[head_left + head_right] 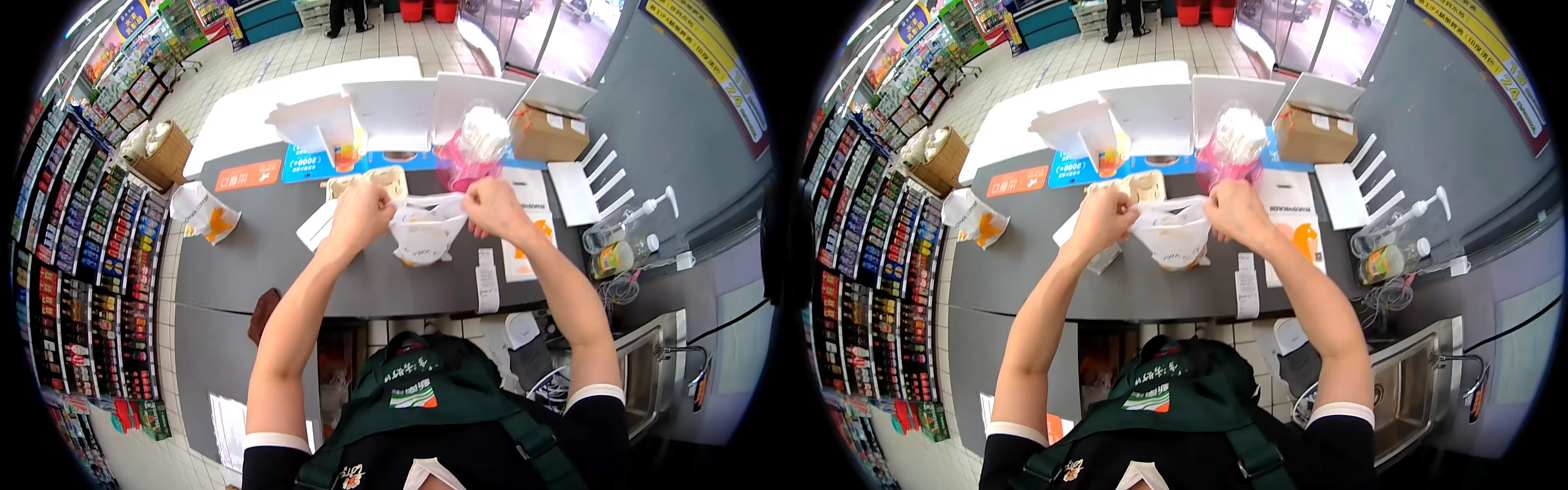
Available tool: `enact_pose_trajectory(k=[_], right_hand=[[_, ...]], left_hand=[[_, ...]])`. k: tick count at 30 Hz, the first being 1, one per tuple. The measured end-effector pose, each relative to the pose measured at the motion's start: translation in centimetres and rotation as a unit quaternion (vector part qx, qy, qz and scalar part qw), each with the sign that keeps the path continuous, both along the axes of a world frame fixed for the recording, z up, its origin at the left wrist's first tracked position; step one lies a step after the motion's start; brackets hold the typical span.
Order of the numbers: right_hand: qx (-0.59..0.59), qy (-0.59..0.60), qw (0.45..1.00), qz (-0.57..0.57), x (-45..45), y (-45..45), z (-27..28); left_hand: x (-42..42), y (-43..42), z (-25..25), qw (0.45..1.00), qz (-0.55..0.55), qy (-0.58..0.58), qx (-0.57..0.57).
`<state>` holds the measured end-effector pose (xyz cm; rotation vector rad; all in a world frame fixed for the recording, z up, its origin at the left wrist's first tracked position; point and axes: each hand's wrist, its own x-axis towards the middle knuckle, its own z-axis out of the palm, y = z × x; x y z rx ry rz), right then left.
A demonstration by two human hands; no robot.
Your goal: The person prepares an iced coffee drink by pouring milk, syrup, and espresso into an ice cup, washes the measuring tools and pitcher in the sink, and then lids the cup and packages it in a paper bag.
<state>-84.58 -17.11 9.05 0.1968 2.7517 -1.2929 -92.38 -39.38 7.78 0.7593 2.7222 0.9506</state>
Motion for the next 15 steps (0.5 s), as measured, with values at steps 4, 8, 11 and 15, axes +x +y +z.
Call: enact_pose_trajectory(k=[4,8,11,15], right_hand=[[-0.07,-0.042,0.997,0.005,0.4,2.6,0.8],[-0.145,0.023,0.989,-0.033,-1.4,7.8,-0.1],[0.015,0.219,0.965,-0.147,-6.1,12.2,-4.1],[0.373,0.344,0.848,-0.151,-10.1,12.6,-5.5]], left_hand=[[0.4,-0.2,0.2,0.995,0.021,0.096,0.02],[1.3,-0.6,1.8,0.982,0.027,0.008,0.186],[2.6,-2.5,1.3,0.948,0.098,0.005,0.303],[7.3,-6.1,-4.1,0.909,0.223,-0.107,0.337]])
